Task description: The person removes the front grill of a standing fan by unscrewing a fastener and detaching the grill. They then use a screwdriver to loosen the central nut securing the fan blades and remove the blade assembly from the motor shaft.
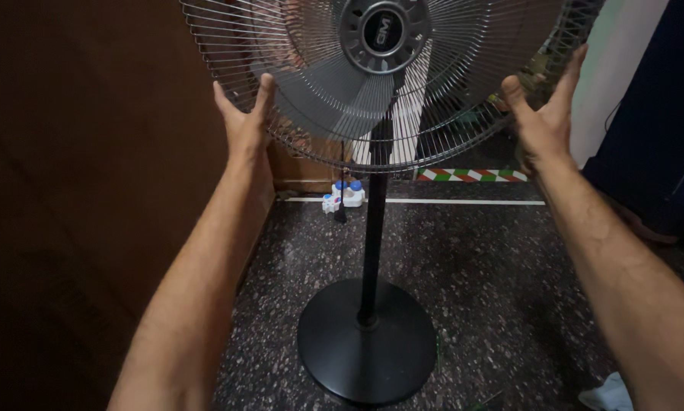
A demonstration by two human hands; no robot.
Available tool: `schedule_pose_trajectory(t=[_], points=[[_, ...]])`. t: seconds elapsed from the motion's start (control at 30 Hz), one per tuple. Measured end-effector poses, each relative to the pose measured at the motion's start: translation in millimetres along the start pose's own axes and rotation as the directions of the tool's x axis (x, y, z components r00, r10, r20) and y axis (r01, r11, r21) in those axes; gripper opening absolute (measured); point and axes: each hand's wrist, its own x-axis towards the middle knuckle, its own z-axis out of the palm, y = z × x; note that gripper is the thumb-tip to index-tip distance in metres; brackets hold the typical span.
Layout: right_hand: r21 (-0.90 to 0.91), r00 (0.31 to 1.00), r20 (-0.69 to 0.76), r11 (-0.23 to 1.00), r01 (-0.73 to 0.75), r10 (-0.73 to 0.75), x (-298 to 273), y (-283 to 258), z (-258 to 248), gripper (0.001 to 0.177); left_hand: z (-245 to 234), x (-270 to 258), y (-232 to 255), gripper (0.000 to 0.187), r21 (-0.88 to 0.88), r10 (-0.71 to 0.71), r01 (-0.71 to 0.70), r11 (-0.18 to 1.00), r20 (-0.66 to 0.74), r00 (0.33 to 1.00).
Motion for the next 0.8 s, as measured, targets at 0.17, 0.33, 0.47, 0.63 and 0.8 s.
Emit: schedule_pose_trajectory(t=[0.17,0.33,0.47,0.63,0.8], points=[[-0.231,0.998,-0.006,0.971,0.065,-0.069,0.6,6.1,-2.0,0.120,3.1,6.3,2.2,0.141,-0.022,-0.019,0.019,1.000,0.003,1.000],[-0.229,0.999,-0.011,0.973,0.030,-0.033,1.6,12.1,-1.0,0.120,2.8,-3.8,3.3,0.136,0.092,-0.004,0.005,0.996,-0.012,1.000],[-0.259,0.999,-0.034,0.966,-0.004,-0.005,0.8,10.1,1.9,0.119,2.9,-6.8,1.7,0.135,0.056,0.065,-0.066,0.996,0.025,0.998],[-0.133,0.999,-0.032,0.991,0.032,-0.036,-0.1,5.1,5.6,0.119,2.0,-0.1,-7.7,0.140,0.071,0.092,-0.092,0.993,0.002,0.996],[-0.145,0.998,-0.030,0.988,0.058,-0.063,-1.8,-1.0,4.5,0.115,1.9,3.2,-11.8,0.147,0.012,0.070,-0.070,0.997,0.005,0.998]])
